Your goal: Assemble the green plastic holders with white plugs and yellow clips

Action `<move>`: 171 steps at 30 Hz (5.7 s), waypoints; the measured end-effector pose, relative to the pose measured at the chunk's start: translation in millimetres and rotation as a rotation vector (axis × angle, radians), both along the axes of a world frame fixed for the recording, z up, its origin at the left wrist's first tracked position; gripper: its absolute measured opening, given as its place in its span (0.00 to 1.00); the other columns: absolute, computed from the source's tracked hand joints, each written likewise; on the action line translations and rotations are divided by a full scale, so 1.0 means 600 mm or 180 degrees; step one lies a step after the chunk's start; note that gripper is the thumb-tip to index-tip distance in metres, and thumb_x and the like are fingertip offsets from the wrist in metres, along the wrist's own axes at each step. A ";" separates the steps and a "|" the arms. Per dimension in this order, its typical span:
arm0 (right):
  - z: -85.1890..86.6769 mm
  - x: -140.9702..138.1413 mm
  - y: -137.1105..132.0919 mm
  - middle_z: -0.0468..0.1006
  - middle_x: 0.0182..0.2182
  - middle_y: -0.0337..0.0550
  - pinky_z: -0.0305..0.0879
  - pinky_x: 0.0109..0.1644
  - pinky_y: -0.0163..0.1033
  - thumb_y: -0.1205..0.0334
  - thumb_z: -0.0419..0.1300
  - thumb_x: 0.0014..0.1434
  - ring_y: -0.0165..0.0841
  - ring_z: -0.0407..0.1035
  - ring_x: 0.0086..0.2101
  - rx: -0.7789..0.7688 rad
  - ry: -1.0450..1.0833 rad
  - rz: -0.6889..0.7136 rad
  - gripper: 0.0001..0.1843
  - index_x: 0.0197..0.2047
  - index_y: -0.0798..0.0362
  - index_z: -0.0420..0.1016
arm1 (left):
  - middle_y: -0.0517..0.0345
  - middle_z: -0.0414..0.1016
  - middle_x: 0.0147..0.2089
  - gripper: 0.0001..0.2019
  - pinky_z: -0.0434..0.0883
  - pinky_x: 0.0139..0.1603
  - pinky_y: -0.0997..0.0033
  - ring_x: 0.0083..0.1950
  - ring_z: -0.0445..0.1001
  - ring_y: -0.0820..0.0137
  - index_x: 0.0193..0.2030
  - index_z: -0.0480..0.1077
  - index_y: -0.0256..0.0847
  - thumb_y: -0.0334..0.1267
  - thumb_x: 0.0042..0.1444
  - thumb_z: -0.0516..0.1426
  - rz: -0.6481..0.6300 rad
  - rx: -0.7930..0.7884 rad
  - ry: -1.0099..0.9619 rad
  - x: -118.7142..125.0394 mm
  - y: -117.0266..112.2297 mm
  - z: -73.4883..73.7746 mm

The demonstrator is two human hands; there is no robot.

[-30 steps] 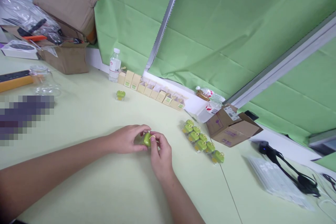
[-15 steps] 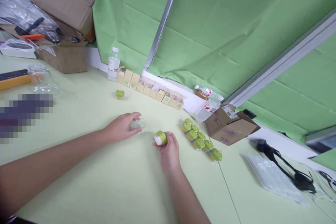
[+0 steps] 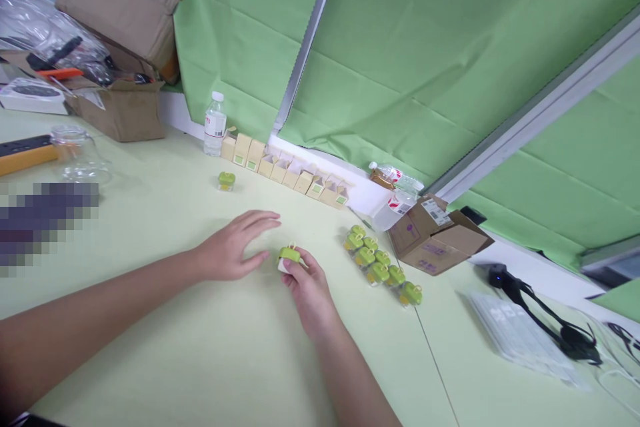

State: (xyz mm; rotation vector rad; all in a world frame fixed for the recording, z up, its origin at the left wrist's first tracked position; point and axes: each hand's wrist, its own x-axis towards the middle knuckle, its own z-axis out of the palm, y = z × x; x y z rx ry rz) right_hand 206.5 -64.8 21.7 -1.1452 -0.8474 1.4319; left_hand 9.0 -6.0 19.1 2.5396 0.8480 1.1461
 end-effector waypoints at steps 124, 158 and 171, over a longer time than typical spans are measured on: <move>0.008 0.021 -0.004 0.74 0.24 0.35 0.66 0.34 0.35 0.55 0.73 0.49 0.27 0.67 0.25 0.0291 -0.0029 0.0401 0.13 0.33 0.51 0.76 | 0.51 0.74 0.50 0.19 0.70 0.48 0.61 0.50 0.74 0.59 0.54 0.62 0.43 0.50 0.63 0.57 -0.0494 -0.0822 0.0028 0.010 -0.033 0.014; 0.017 0.010 -0.010 0.80 0.41 0.40 0.70 0.51 0.44 0.58 0.71 0.53 0.34 0.74 0.42 0.0707 0.0028 0.0346 0.15 0.42 0.47 0.72 | 0.49 0.70 0.61 0.10 0.69 0.60 0.58 0.62 0.70 0.61 0.52 0.68 0.44 0.38 0.64 0.55 -0.0257 -0.0344 -0.0656 0.019 -0.043 0.018; 0.013 -0.013 -0.019 0.77 0.38 0.37 0.70 0.45 0.37 0.63 0.73 0.50 0.31 0.72 0.39 0.1131 -0.0474 0.0385 0.18 0.40 0.47 0.69 | 0.55 0.77 0.54 0.07 0.72 0.55 0.62 0.54 0.74 0.63 0.40 0.74 0.43 0.29 0.57 0.57 -0.0274 -0.0426 -0.0722 0.031 -0.037 0.003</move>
